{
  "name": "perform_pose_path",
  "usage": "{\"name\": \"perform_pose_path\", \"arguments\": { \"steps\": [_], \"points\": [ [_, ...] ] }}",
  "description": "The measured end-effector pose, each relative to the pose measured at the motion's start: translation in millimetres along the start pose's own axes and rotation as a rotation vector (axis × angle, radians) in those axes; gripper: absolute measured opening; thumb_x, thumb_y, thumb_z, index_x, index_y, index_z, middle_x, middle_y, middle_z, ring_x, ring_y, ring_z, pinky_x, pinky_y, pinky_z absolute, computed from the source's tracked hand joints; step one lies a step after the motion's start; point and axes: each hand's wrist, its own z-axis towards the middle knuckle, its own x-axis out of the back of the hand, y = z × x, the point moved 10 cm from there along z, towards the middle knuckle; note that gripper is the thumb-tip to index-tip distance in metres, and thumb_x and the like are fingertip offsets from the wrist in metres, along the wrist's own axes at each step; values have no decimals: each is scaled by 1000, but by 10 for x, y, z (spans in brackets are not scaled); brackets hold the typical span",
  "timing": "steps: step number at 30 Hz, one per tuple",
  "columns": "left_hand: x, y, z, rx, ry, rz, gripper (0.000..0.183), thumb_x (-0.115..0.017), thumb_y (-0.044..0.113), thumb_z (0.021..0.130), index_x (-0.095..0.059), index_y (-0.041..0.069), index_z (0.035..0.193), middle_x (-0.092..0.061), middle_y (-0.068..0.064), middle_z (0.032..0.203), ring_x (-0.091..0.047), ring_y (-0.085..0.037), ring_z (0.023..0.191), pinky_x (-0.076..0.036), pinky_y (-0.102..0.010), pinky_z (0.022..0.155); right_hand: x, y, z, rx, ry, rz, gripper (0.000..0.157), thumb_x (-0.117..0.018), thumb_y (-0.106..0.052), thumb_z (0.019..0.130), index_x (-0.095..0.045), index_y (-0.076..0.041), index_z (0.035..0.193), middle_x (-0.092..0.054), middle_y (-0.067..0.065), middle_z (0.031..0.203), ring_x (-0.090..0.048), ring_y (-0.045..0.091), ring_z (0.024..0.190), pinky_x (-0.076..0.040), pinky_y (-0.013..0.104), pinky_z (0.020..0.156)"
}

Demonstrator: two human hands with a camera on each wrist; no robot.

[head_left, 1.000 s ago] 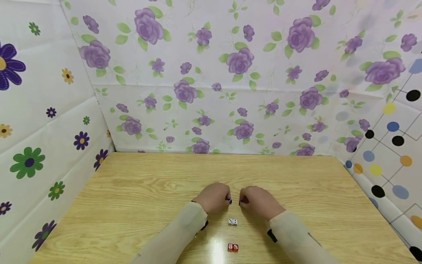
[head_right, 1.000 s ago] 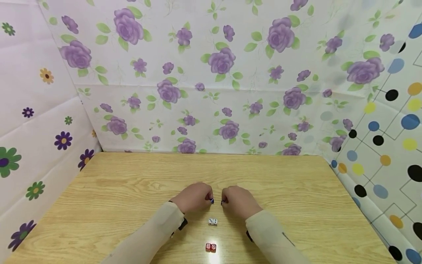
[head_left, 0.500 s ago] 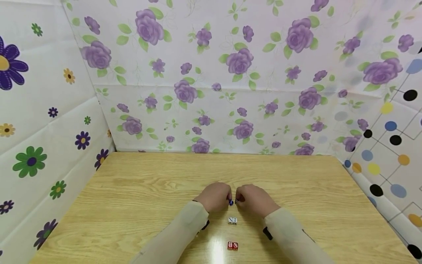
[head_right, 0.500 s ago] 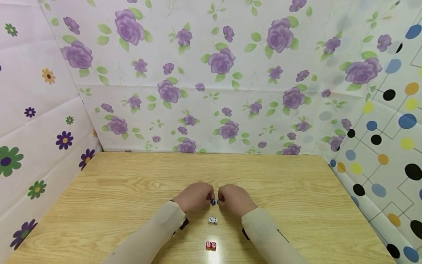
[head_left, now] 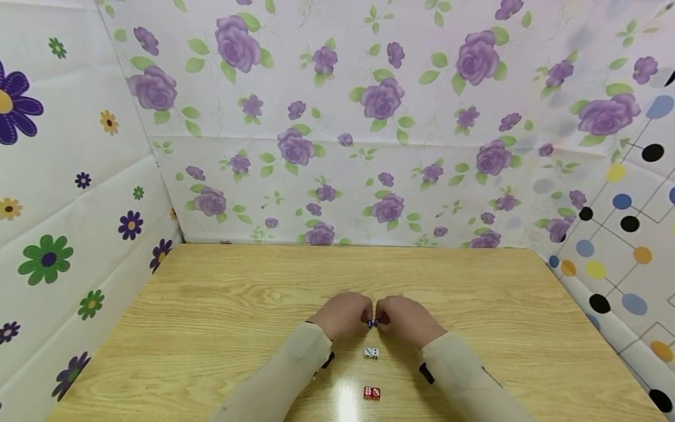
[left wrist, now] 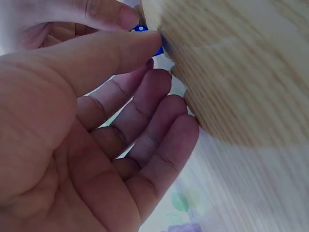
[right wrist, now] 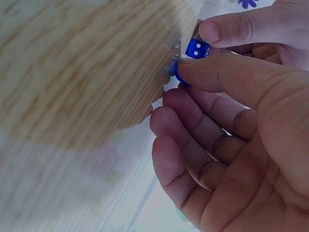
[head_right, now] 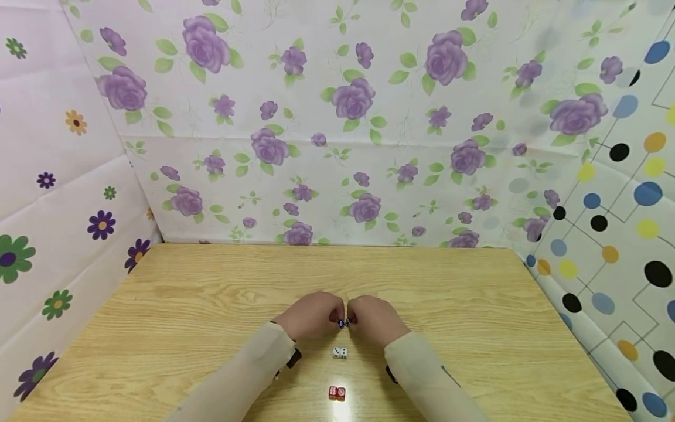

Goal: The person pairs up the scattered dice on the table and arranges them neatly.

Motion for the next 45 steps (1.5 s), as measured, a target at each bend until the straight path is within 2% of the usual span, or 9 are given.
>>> {"name": "perform_pose_path", "arguments": {
  "steps": [6, 19, 27, 45],
  "points": [
    [21, -30, -2, 23, 20, 4, 10, -77, 8, 88, -69, 13, 85, -64, 7, 80, -53, -7, 69, -47, -23, 68, -25, 3, 9, 2, -3, -6, 16, -81, -5, 86, -69, -13, 82, -65, -5, 79, -56, 8, 71, -52, 32, 68],
    [33, -32, 17, 36, 40, -8, 19, -76, 11, 91, -63, 14, 77, -57, 8, 70, -48, -8, 62, -43, -23, 62, -24, -14, 48, 13, -4, 1, 15, -79, -3, 86, -69, -13, 83, -65, -4, 79, -55, 9, 71, -50, 30, 65],
    [35, -31, 33, 33, 52, -5, 21, -76, 12, 92, -63, 14, 76, -57, 8, 70, -49, -8, 63, -43, -24, 63, -30, -5, 58, 10, -4, -4, 15, -81, -3, 85, -70, -13, 84, -65, -5, 80, -59, 11, 74, -52, 32, 68],
    [39, -24, 66, 27, 75, -1, 22, -75, 12, 92, -62, 15, 74, -56, 8, 69, -49, -8, 62, -43, -24, 63, -18, 14, 94, -25, -21, -14, 17, -81, -1, 84, -68, -12, 80, -63, -3, 77, -54, 12, 70, -49, 33, 65]
  ]
}}
